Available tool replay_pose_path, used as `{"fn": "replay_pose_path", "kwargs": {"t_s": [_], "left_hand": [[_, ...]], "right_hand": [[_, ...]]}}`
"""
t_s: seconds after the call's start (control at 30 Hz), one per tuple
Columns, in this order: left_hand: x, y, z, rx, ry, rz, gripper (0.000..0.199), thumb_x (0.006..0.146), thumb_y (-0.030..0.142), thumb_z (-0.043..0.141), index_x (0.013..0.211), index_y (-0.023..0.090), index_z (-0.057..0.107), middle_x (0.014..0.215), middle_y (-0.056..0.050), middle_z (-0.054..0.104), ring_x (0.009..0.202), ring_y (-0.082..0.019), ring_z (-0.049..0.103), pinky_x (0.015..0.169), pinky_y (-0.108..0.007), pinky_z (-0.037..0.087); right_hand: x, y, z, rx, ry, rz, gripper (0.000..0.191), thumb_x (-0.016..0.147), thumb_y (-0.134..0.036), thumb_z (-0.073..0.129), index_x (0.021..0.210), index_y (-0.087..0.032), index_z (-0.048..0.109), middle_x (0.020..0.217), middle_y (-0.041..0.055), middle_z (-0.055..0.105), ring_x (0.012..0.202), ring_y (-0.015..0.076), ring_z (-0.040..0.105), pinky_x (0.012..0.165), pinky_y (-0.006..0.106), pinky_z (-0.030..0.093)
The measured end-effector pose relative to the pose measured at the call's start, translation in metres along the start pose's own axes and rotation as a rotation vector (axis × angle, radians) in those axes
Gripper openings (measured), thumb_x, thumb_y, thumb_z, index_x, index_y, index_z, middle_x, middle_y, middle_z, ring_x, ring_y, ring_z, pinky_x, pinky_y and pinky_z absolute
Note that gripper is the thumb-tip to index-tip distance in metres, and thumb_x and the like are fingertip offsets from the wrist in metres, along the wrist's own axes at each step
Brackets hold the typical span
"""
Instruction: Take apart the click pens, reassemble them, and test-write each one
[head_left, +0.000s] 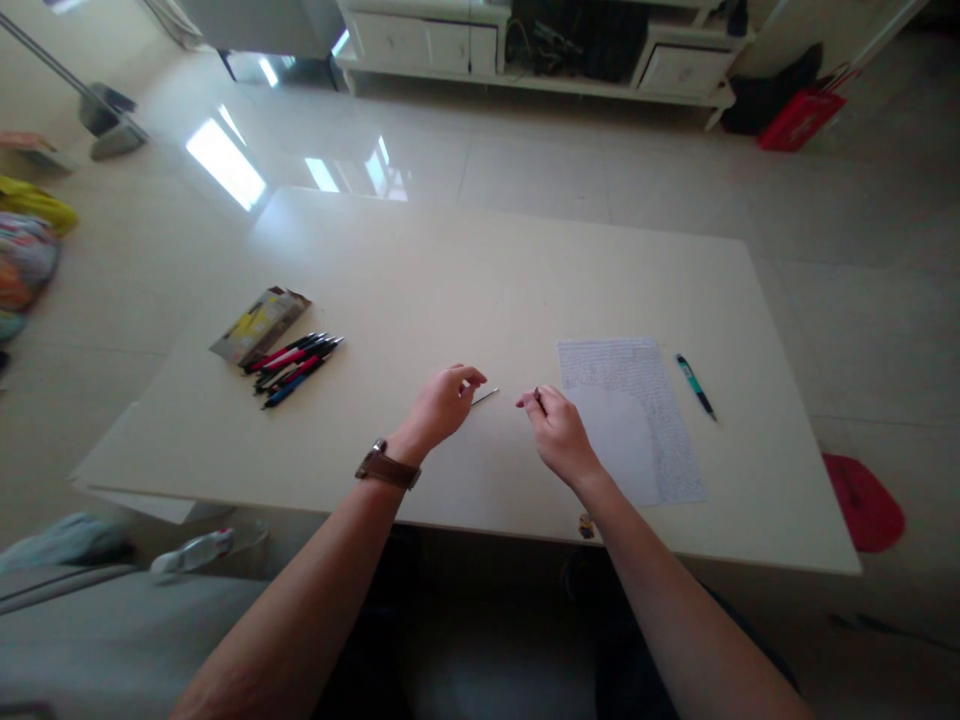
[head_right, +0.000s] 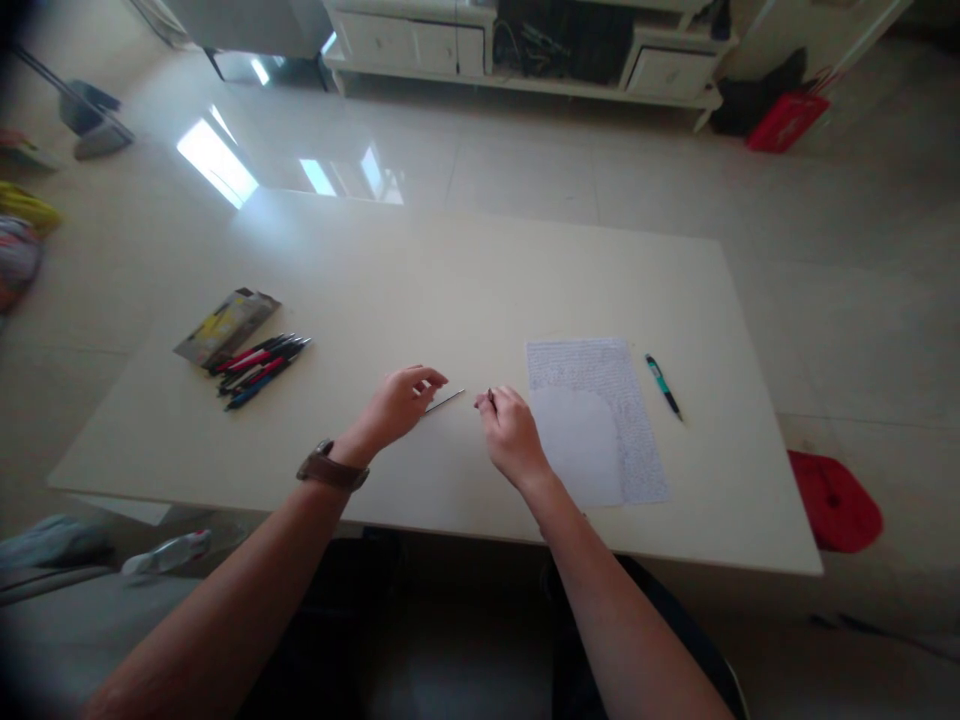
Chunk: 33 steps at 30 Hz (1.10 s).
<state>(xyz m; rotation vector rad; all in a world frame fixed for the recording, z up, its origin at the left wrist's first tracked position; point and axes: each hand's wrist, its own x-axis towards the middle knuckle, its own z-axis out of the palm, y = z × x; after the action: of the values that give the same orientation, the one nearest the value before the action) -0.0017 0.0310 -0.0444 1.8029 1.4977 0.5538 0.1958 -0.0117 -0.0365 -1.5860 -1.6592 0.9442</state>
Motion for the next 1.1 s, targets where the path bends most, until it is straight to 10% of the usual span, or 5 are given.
{"fn": "replay_pose_path", "kwargs": {"t_s": [0.2, 0.5, 1.1], "left_hand": [[-0.009, 0.019, 0.005, -0.386, -0.339, 0.092, 0.021, 0.085, 0.028, 0.067, 0.102, 0.016, 0.069, 0.091, -0.006, 0.073, 0.080, -0.014, 0.066, 0.070, -0.025, 0.053], [-0.006, 0.020, 0.002, -0.256, -0.161, 0.126, 0.016, 0.085, 0.029, 0.068, 0.092, 0.017, 0.076, 0.081, -0.003, 0.074, 0.070, -0.013, 0.061, 0.066, -0.025, 0.046], [-0.009, 0.025, -0.006, -0.147, -0.201, 0.033, 0.038, 0.098, 0.033, 0.043, 0.077, 0.015, 0.068, 0.057, 0.001, 0.059, 0.054, -0.010, 0.050, 0.058, -0.024, 0.036]], "right_hand": [[0.003, 0.001, 0.002, 0.246, 0.013, 0.146, 0.017, 0.086, -0.038, 0.064, 0.088, -0.021, 0.059, 0.080, 0.0025, 0.065, 0.073, 0.0180, 0.062, 0.064, 0.029, 0.045], [0.004, 0.005, -0.003, 0.150, -0.091, 0.243, 0.050, 0.095, -0.056, 0.045, 0.061, -0.020, 0.053, 0.049, -0.0023, 0.048, 0.046, 0.0121, 0.044, 0.050, 0.027, 0.032], [0.005, -0.003, -0.009, 0.230, -0.046, 0.027, 0.020, 0.087, -0.038, 0.065, 0.085, -0.019, 0.071, 0.082, 0.0047, 0.072, 0.076, 0.0178, 0.065, 0.072, 0.029, 0.049]]}}
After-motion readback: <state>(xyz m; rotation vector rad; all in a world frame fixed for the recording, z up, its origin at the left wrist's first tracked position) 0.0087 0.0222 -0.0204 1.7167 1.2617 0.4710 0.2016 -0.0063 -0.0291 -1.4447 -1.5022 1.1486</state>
